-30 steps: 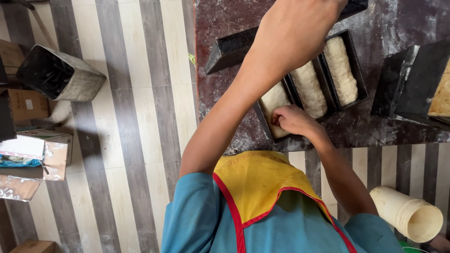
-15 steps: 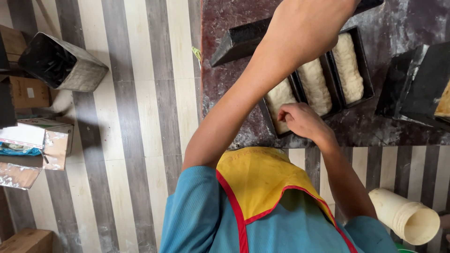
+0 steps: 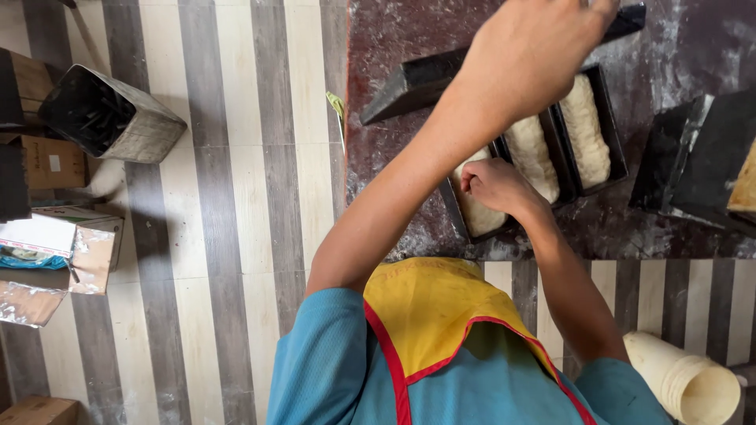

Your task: Organizing and placing lids on bread pans filled with dough.

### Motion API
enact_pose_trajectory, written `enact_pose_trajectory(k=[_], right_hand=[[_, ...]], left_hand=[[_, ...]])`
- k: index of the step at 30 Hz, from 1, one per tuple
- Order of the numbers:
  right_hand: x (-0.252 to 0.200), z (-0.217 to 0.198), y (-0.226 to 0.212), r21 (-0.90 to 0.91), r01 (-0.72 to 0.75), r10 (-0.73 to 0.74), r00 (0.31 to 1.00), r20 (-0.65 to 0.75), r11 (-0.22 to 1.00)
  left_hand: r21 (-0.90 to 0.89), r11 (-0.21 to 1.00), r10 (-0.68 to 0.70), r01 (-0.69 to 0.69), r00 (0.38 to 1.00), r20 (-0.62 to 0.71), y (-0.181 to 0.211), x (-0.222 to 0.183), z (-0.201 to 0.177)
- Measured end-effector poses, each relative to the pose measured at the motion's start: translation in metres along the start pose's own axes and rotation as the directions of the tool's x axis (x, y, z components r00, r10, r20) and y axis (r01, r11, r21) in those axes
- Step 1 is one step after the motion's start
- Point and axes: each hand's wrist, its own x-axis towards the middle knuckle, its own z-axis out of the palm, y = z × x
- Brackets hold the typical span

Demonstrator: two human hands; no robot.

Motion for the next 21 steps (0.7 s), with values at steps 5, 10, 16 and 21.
enact_pose_trajectory(k=[5, 10, 16, 21], right_hand=[[0.016, -0.003, -0.006, 0.087, -0.007, 0.008, 1.0, -0.005, 0.996], [0.006, -0.02, -0.027, 0.015, -0.066, 0.065, 0.998, 0.012, 0.998], [0.025, -0.015, -0.024, -0.021, -0.135, 0.136, 0.984, 0.112, 0.991], [0.041, -0.013, -0.002, 0.145, 0.235, -0.207, 0.961, -0.185, 0.961]], left_hand=[[0.068, 0.996, 0.043, -0.051, 0.993, 0.113, -0.005, 0.002, 0.01], [0.008, 0.999, -0.039, 0.038, 0.988, 0.15, -0.001, 0.003, 0.005], [0.04, 0.998, -0.056, 0.05, 0.986, 0.157, -0.006, 0.007, 0.024], [0.043, 0.998, -0.061, 0.054, 0.984, 0.166, -0.003, 0.006, 0.023]])
